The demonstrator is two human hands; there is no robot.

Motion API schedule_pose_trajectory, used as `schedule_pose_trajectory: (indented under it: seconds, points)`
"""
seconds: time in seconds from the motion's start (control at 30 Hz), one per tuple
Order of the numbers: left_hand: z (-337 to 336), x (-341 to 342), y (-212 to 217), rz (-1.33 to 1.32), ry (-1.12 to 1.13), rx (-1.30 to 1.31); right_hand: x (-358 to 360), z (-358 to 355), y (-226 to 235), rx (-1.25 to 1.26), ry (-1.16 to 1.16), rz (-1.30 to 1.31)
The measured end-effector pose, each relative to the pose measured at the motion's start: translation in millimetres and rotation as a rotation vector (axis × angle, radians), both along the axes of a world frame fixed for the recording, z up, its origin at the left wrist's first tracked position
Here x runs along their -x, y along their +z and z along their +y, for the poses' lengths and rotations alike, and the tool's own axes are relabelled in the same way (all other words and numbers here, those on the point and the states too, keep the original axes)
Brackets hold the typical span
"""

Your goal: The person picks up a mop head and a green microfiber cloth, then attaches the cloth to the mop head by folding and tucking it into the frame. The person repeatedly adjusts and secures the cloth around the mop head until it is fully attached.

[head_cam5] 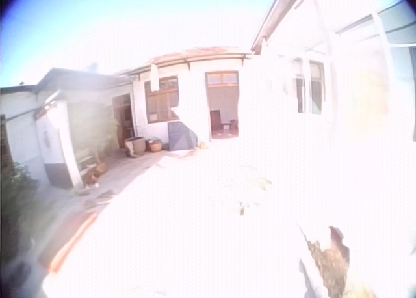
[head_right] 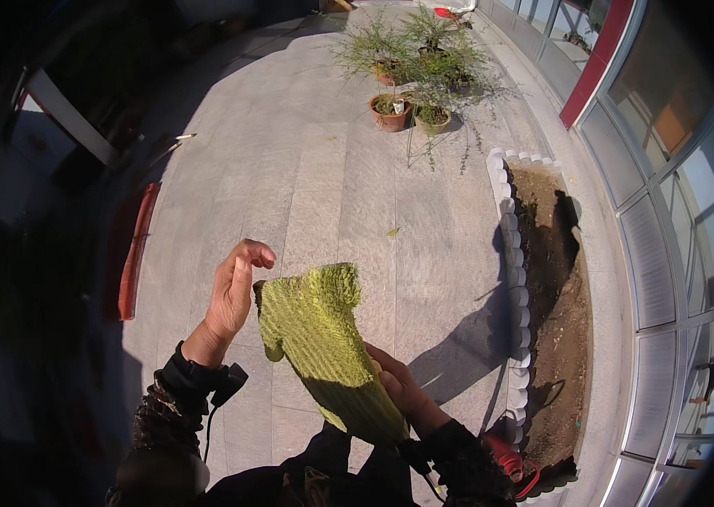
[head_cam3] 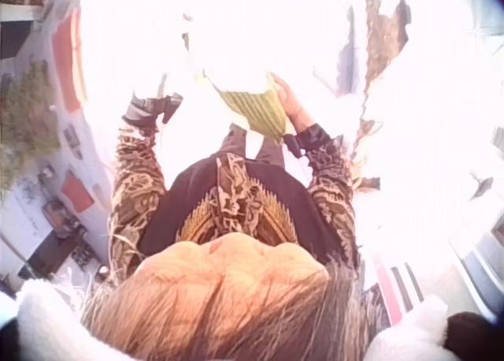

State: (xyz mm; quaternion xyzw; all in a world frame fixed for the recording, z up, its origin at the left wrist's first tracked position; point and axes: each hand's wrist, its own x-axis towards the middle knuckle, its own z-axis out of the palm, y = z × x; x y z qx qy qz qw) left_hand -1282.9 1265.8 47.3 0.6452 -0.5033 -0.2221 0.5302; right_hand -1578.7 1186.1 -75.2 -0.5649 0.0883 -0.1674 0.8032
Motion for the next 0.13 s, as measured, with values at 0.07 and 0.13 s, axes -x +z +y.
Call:
schedule_pose_trajectory:
  seconds: [0.07,0.13]
  points:
    - [21,-2,-23,0.145,-0.035,-0.005,4,-3,8,0.008,-0.004,0.031]
    - [47,0,-45,0.297,-0.155,-0.152,5,-4,14,-0.008,0.011,0.059]
